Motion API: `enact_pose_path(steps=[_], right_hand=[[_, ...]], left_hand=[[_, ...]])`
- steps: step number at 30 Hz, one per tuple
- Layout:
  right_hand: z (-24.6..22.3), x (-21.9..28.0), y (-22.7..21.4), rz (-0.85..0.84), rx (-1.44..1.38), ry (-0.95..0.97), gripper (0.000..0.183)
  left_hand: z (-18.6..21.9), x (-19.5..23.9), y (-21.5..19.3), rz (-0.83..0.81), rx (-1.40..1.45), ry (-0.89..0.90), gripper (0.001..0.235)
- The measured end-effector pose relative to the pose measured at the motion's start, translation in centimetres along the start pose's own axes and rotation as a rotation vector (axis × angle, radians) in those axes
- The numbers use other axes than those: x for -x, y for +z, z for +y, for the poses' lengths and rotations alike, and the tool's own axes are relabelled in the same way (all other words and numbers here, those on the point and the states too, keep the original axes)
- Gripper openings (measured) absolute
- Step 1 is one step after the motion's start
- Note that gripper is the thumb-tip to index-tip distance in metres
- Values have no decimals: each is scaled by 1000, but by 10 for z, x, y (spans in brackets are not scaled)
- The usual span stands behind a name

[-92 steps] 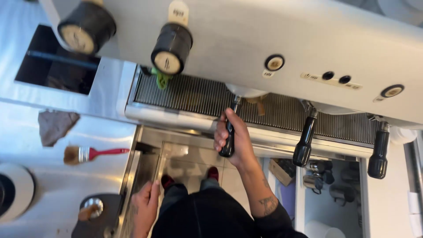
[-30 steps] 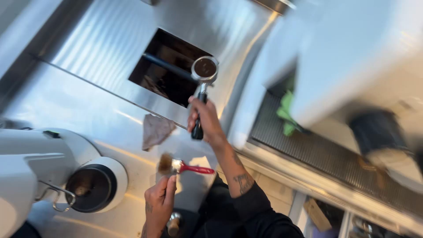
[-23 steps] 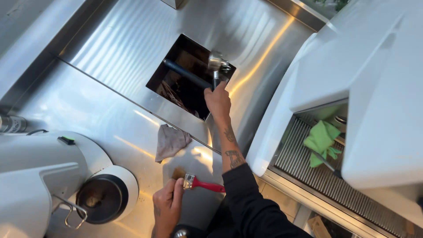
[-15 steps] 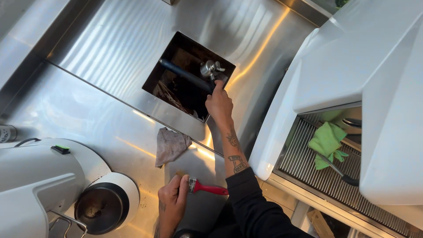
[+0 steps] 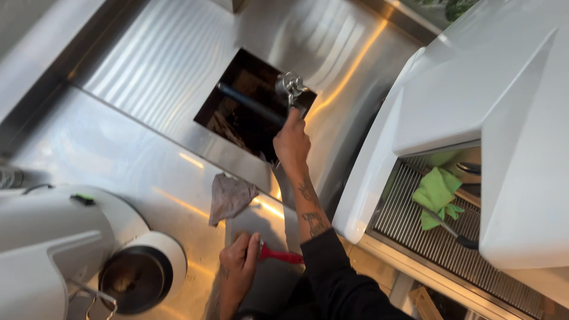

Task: Prepare a latte and clean the espresso bar equipment.

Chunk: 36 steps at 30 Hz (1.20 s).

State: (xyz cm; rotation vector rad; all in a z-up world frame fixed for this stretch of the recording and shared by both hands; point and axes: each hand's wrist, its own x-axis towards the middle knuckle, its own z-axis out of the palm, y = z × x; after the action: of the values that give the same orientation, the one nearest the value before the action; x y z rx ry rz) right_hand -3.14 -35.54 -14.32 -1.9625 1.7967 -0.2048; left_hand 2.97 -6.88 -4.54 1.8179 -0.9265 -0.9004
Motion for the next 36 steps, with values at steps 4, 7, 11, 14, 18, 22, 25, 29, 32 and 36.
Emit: enact_pose_path(steps=[4, 7, 11, 14, 18, 22, 25, 29, 32, 36], right_hand=[[-2, -5, -22, -130, -62, 82, 54], [-17, 18, -36, -150, -559, 212, 49], [12, 63, -4, -181, -1240, 160, 40], [19, 102, -8, -294, -1656, -26, 36], [17, 141, -48, -204, -1308, -191, 37], [60, 199, -53, -117, -351, -363, 25], [66, 242, -75, -208, -114, -528, 34], [90, 256, -65, -246, -144, -743, 45], [91, 253, -64, -303, -41, -745, 43], [88, 253, -79, -332, -173, -518, 24]], left_hand=[[-2, -13, 8, -60, 65, 13, 36], [-2, -48, 20, -108, 60, 53, 34], [8, -118, 40, -5, 133, 190, 31], [-5, -161, 58, 96, 131, 310, 41], [25, -172, 56, -391, 628, -269, 42], [2, -178, 50, -338, 724, -146, 33], [7, -183, 35, -330, 748, -352, 33], [8, -179, 24, -343, 651, -350, 30], [15, -185, 12, -355, 597, -409, 31], [6, -192, 3, -352, 557, -402, 29]])
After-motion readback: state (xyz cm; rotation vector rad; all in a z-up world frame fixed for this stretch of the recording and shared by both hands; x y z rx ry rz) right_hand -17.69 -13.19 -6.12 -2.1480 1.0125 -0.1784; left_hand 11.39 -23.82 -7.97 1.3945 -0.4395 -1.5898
